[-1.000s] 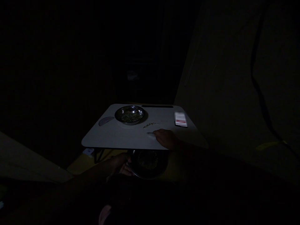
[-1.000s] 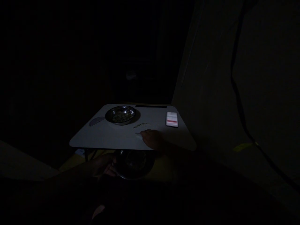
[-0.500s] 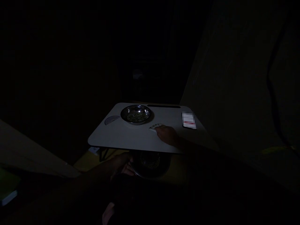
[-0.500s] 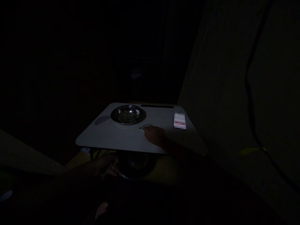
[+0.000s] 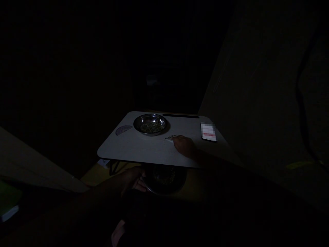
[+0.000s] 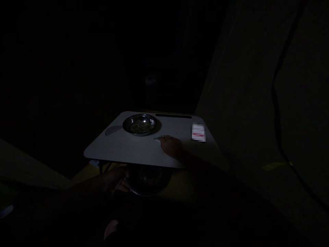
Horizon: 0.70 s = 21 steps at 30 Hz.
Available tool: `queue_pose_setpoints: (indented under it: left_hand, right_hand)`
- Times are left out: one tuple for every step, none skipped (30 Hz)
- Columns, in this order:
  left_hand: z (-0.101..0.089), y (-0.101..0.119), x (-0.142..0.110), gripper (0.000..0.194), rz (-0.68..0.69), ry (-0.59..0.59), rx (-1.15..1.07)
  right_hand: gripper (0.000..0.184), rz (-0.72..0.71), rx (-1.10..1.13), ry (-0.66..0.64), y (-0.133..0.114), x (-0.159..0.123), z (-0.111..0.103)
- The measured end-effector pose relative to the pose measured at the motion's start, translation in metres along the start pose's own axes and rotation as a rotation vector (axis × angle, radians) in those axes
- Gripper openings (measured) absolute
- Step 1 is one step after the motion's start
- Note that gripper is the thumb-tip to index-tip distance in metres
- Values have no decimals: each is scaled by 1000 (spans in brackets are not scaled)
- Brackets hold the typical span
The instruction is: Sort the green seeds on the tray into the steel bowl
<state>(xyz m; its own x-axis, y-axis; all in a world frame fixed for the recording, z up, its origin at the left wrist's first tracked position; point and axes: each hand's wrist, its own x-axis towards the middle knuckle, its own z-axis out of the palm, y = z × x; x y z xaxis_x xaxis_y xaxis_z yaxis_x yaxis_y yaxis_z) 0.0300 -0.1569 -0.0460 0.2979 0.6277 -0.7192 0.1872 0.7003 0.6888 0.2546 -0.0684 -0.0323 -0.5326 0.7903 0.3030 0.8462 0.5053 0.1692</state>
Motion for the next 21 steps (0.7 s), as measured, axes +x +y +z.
queue_pose_setpoints:
  left_hand:
    - [0, 0, 0, 14, 2, -1, -3]
    - [0, 0, 0, 13, 3, -5, -5]
    - [0, -1, 1, 13, 2, -13, -6]
    - [0, -1, 2, 13, 6, -18, -8]
    - [0, -1, 2, 13, 11, -18, -9]
    - [0, -1, 3, 14, 13, -16, -8]
    - [0, -1, 3, 14, 12, -14, -6]
    - [1, 0, 4, 13, 7, -14, -5]
    - [1, 0, 4, 13, 4, -14, -6]
    - [2, 1, 4, 12, 0, -17, -8]
    - [3, 2, 4, 12, -3, -20, -10]
    - [4, 3, 4, 11, -2, -21, -12]
    - [5, 4, 4, 11, -2, -22, -12]
    - [6, 5, 4, 11, -7, -23, -10]
    - [7, 5, 5, 11, -13, -28, -7]
    - [8, 6, 5, 11, -19, -36, -5]
    - [9, 7, 5, 10, -21, -44, -6]
    - [10, 7, 5, 10, -20, -55, -8]
    - [10, 7, 6, 10, -17, -64, -11]
    - [11, 8, 6, 10, -13, -73, -14]
    - [12, 8, 6, 11, -10, -77, -19]
  right_hand:
    - [28, -3, -1, 3, 1, 0, 0]
    - [29, -5, -5, 3, 1, 0, 1]
    - [29, -4, -12, -1, 2, 0, 1]
    - [29, 0, -21, -8, 2, 0, 0]
    - [29, 7, -32, -13, 2, 0, 0]
    - [30, 8, -40, -16, 2, 0, 0]
    - [30, 7, -46, -16, 3, -1, 0]
    - [30, 4, -51, -14, 3, -1, 0]
    - [30, -4, -53, -12, 4, -2, 0]
    - [30, -12, -53, -10, 5, -2, 0]
    - [30, -17, -52, -9, 6, -3, 0]
    - [29, -18, -53, -8, 8, -4, 1]
    - [29, -17, -54, -5, 9, -4, 1]
    - [29, -18, -56, -3, 10, -4, 2]
    - [29, -16, -59, -1, 11, -5, 3]
    - [30, -9, -62, -2, 12, -5, 4]
    - [30, -3, -63, -7, 13, -5, 4]
    - [30, 3, -62, -13, 14, -5, 5]
    - [30, 8, -62, -18, 15, -5, 5]
    - [30, 9, -62, -21, 16, -6, 5]
    - [30, 6, -63, -22, 17, -6, 5]
